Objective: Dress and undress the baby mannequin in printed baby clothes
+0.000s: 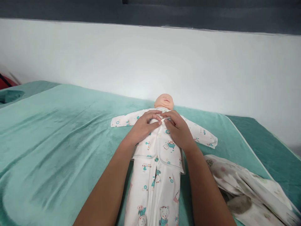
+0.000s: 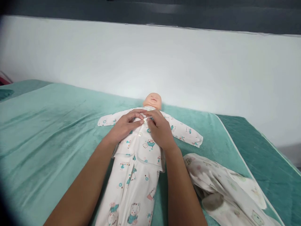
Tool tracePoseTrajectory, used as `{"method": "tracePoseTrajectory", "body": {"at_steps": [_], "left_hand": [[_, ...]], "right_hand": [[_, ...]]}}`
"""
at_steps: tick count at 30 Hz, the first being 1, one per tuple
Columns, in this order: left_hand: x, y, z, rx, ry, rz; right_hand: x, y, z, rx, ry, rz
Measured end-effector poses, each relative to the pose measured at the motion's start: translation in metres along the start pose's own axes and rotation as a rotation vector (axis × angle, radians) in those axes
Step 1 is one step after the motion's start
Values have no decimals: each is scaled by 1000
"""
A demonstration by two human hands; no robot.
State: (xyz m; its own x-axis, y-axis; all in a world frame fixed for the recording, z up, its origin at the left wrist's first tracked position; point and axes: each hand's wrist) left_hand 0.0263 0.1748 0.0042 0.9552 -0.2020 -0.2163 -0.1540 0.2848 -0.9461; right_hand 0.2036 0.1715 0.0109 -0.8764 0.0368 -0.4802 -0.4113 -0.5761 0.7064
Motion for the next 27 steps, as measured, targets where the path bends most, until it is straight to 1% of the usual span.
{"method": "tracePoseTrajectory", "body": {"at_steps": [4,9,13,17,20,24,27], "left_hand": [[0,0,0,9,-9,34],[3,-1,0,25,-46,47],[7,-3,0,55,-95,87],[12,-3,1,77,-152,160],[17,-2,1,105,-206,261],[24,-4,0,148,-289,421],[23,-5,-1,156,-297,430]], "right_hand": [[0,-3,-1,48,-42,15],[-3,-5,-1,36,13,32],[-3,-5,-2,81,45,78],[-2,-6,-2,150,19,151],[-1,-5,-3,178,10,191],[-2,-4,-2,181,4,206],[-3,-4,-1,159,-5,225]]}}
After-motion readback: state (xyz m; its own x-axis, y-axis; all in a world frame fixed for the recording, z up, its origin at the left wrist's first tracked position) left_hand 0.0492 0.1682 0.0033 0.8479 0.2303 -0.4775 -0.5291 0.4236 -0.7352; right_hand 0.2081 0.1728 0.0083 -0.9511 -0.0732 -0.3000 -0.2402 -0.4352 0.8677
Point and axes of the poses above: each hand's wrist, its own z-axis towards the middle knuckle, its own x-axis out of the palm, y = z × x, and after that the axes turned 3 degrees about -x, right-handed
